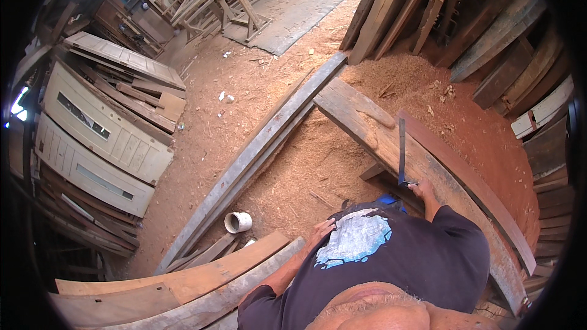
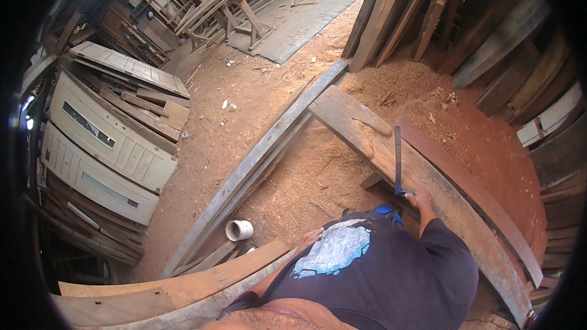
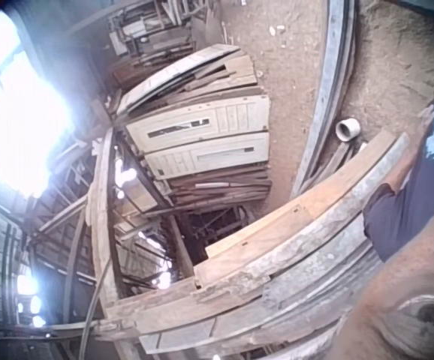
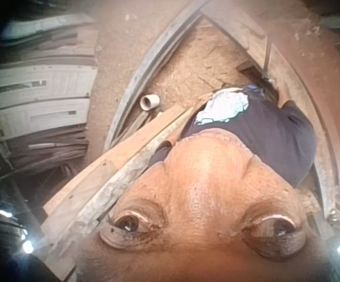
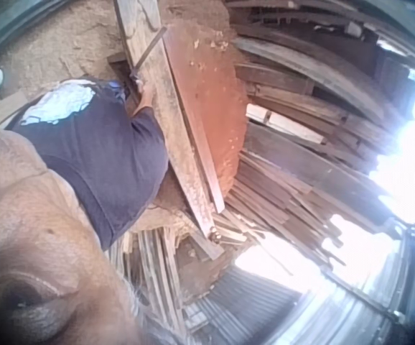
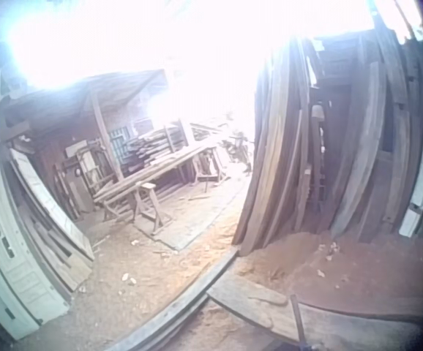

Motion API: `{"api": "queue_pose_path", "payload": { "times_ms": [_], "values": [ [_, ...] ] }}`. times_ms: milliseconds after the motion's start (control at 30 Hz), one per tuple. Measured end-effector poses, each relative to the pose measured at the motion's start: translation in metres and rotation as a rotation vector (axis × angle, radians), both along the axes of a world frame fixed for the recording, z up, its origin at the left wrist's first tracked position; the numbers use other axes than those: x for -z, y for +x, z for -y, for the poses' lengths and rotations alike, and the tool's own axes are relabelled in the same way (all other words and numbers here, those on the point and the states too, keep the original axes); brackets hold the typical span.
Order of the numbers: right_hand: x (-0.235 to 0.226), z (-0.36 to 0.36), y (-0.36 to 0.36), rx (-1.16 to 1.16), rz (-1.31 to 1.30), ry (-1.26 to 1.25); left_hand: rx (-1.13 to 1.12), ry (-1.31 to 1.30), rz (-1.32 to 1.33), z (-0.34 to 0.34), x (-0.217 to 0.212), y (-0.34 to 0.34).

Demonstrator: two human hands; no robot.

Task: The person smooths a long wooden plank using a handheld electric sander and a metal file. They repeatedly sand the plank's surface and edges, then use the file to refine the edges, occasionally pausing to inspect the work.

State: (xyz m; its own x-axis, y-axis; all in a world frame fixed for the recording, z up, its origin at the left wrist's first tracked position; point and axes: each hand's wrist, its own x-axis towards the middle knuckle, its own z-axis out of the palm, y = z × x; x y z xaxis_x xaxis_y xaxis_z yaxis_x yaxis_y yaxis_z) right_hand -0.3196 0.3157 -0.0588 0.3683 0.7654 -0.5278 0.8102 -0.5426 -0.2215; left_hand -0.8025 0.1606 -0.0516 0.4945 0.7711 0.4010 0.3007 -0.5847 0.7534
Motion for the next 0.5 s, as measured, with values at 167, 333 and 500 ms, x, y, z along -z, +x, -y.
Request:
{"api": "queue_pose_path", "payload": {
  "times_ms": [167,333,500],
  "values": [
    [-0.012,0.000,-0.008,0.002,0.011,-0.002,-0.020,-0.015,-0.048,0.002,-0.014,0.000],
    [-0.023,-0.001,-0.010,0.008,-0.017,-0.033,-0.011,-0.010,-0.045,0.001,-0.021,0.001],
    [-0.014,-0.002,-0.010,0.008,0.018,-0.038,0.000,-0.043,-0.057,0.005,0.005,-0.006]
  ]
}}
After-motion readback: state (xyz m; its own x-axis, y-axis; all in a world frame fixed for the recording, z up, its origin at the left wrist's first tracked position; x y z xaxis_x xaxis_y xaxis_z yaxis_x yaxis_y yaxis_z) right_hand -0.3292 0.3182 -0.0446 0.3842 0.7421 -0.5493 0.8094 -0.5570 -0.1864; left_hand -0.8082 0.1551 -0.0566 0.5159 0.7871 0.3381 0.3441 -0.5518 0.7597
